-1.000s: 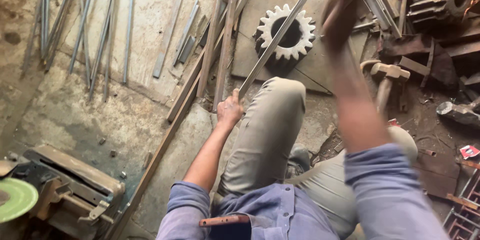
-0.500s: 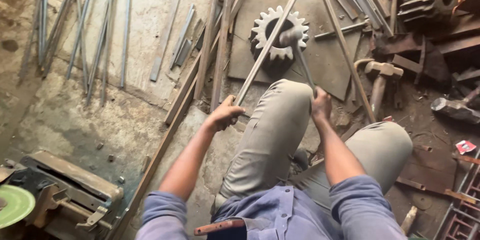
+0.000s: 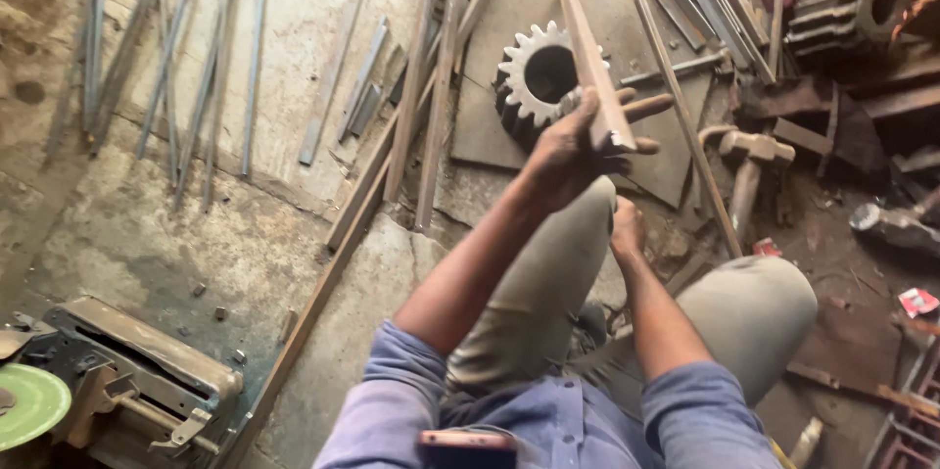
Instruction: The person sits on the floor and repeatedly hammers a long metal rod against a large gear-like object. They adjust the rod's position between strikes and occasionally inspect it. A second person is visible nearby using a grinding machine.
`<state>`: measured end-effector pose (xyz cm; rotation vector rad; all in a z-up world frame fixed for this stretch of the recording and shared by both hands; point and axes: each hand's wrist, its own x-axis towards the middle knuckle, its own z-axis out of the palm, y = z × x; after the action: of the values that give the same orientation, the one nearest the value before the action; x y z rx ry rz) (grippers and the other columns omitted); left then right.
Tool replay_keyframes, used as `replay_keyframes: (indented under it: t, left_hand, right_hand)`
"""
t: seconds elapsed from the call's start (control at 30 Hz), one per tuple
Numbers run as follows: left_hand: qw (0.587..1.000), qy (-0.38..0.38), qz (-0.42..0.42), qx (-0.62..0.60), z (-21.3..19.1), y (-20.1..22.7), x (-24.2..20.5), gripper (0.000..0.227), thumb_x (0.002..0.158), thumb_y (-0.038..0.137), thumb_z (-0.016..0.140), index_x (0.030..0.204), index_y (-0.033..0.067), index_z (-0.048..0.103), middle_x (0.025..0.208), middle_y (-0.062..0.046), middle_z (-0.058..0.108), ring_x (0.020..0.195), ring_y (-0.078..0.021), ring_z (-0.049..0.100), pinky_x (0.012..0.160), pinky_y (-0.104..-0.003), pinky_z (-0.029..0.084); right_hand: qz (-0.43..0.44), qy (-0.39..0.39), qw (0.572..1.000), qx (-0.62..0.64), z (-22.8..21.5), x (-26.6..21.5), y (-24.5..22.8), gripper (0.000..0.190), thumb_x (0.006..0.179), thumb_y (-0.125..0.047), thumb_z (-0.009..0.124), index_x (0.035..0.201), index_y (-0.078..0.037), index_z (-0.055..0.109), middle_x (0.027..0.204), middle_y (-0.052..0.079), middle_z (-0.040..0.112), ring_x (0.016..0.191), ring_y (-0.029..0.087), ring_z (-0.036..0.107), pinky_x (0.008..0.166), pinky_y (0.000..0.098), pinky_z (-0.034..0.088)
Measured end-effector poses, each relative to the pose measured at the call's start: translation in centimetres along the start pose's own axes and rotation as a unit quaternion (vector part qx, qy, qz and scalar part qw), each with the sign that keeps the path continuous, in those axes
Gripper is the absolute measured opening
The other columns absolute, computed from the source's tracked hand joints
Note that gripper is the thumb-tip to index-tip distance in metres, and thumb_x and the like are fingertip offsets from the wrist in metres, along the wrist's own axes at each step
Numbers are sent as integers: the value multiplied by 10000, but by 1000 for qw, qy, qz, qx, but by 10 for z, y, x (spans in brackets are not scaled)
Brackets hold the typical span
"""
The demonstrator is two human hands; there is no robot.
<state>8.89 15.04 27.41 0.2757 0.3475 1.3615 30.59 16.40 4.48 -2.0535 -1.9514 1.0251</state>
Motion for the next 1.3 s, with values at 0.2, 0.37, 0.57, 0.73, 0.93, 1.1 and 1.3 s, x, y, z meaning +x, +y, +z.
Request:
replay_keyframes:
  t: [0.2, 0.37, 0.57, 0.73, 0.93, 1.1, 1.3]
  left_hand:
    - [997, -59, 37, -17, 6, -4, 11, 711, 1170, 472, 331, 1636, -54, 222, 1595, -191, 455, 1120, -315, 696, 837, -362, 605]
    - [997, -43, 39, -49, -1, -9, 20, 717, 1162, 474, 341, 1632, -42, 177, 1606, -175, 439, 1128, -318, 688, 806, -369, 602]
    - [999, -18, 32, -28, -9, 1, 13, 726, 1142, 474, 340, 1635, -34, 175, 1580, -185, 451, 1113, -332, 690, 809, -382, 613]
    - [998, 67, -12, 2, -90, 12, -16, 580, 1125, 419, 456, 1487, -30, 393, 1208, -180, 653, 937, -285, 730, 745, -372, 611]
    - [903, 231, -197, 302, -227, 4, -75, 374, 925, 364, 702, 1111, 64, 579, 792, -103, 668, 608, -204, 642, 551, -382, 568]
    - [735, 353, -160, 556, -263, -27, -68, 398, 854, 363, 769, 1099, 81, 631, 783, -110, 713, 626, -213, 690, 533, -402, 559]
    - [571, 379, -202, 699, -252, -42, -63, 438, 889, 441, 728, 1169, 118, 631, 794, -116, 773, 843, -276, 763, 847, -446, 556]
  right_hand:
    - [3, -34, 995, 91, 13, 10, 20, 371, 916, -361, 611, 1046, -33, 725, 957, 204, 756, 911, 327, 737, 771, 469, 530]
    - [4, -77, 984, 162, 19, 8, 30, 345, 910, -258, 636, 901, 83, 684, 768, 137, 698, 702, 175, 609, 586, 422, 493]
    - [19, -73, 942, 326, 5, 6, 17, 452, 992, -396, 587, 821, 5, 705, 696, 35, 654, 612, 127, 581, 497, 329, 440]
    - [-72, -10, 899, 431, -42, 28, 7, 678, 1140, -626, 529, 708, -105, 484, 661, -33, 477, 501, 75, 422, 423, 280, 315]
    - [-275, 77, 848, 446, -192, 5, -107, 597, 1070, -688, 553, 935, -106, 559, 688, 0, 536, 526, 117, 530, 470, 293, 453]
    - [-428, 74, 749, 500, -247, 15, -205, 596, 1054, -691, 598, 1074, -95, 595, 737, 39, 562, 530, 141, 583, 505, 318, 495]
    - [-288, 72, 893, 337, -110, 53, -166, 568, 1068, -644, 510, 1072, -82, 597, 751, 40, 587, 559, 121, 563, 500, 302, 457]
